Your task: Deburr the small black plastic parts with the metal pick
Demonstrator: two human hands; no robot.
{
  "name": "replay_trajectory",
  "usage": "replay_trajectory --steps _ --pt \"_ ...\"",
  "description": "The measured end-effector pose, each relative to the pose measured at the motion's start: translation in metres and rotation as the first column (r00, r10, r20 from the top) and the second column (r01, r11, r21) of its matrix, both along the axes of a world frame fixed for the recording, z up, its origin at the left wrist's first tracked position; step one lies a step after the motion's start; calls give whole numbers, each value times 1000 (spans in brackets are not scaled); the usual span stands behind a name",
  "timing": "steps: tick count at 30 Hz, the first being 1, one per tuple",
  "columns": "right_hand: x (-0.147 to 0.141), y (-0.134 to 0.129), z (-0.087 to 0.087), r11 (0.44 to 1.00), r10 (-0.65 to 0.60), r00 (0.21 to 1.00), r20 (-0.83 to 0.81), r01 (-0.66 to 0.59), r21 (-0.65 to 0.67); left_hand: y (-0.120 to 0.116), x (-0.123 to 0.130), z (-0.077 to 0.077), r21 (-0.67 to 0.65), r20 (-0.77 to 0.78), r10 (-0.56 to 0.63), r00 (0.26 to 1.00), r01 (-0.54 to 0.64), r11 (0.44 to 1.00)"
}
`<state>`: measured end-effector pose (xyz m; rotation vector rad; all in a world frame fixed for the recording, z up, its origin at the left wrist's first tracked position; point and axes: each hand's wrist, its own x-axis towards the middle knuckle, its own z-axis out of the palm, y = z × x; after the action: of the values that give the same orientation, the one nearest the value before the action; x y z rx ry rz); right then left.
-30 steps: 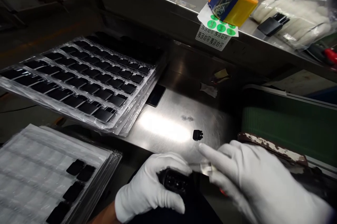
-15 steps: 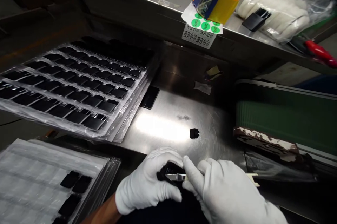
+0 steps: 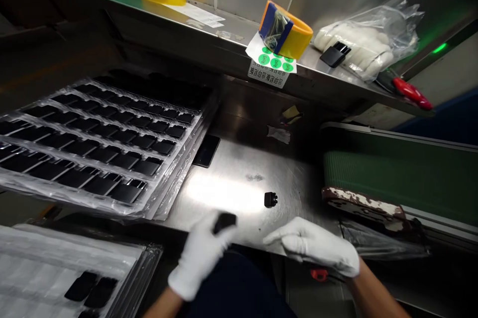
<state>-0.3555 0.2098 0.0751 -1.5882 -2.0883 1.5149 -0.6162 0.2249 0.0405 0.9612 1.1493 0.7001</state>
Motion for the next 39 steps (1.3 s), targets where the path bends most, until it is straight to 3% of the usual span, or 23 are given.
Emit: replay_trajectory --steps 1,3,5,7,10,12,14,16,18,21,23,25,28,31,33,36,38,39 --pt "11 -2 -20 944 -331 931 155 325 59 5 -7 -8 -117 29 29 999 -26 993" --pt "28 -7 -61 858 -514 815 268 492 147 9 -19 -20 -273 89 56 994 -30 962" --pt "40 -10 -98 790 -611 715 340 577 206 3 -21 -23 -422 228 106 968 1 906" --pt "45 -7 -123 735 -670 630 391 635 236 -6 -14 -17 -539 417 200 887 64 840" --pt "42 2 -134 693 -717 582 384 657 297 -15 6 4 -572 584 276 763 146 807" --pt "32 2 -119 682 -731 611 302 638 358 -15 18 19 -584 607 280 744 178 792" --pt "16 -6 -90 687 -690 708 152 575 444 -14 25 33 -585 603 269 751 187 789" --pt "-3 -19 -53 691 -507 861 -35 431 580 -13 29 45 -566 589 244 770 178 805" --pt "-21 -29 -17 650 -236 962 -137 261 714 -14 31 54 -516 583 208 785 160 841" --pt "-39 -31 17 571 -17 992 -126 113 813 -19 31 59 -384 529 111 842 120 916" --pt "-44 -29 24 584 65 990 -122 61 809 -25 27 56 -297 420 49 906 87 951" --pt "-45 -28 21 631 112 972 -208 92 770 -31 21 50 -241 327 31 945 52 969" --pt "-47 -35 12 693 51 888 -457 298 656 -38 11 47 -189 268 -14 963 66 980" --pt "-56 -46 8 759 -108 687 -719 524 387 -43 8 53 -78 77 -59 995 65 995" --pt "-64 -50 10 783 -283 500 -819 614 104 -45 8 61 65 -95 -31 995 38 997" --pt "-77 -50 16 738 -579 295 -760 585 -335 -45 9 71 343 -165 -30 986 86 935" --pt "-84 -46 19 715 -674 245 -697 454 -532 -42 12 78 432 -116 -74 990 118 894" --pt "-87 -44 21 715 -688 236 -687 382 -585 -39 13 81 423 -87 -86 992 115 899"
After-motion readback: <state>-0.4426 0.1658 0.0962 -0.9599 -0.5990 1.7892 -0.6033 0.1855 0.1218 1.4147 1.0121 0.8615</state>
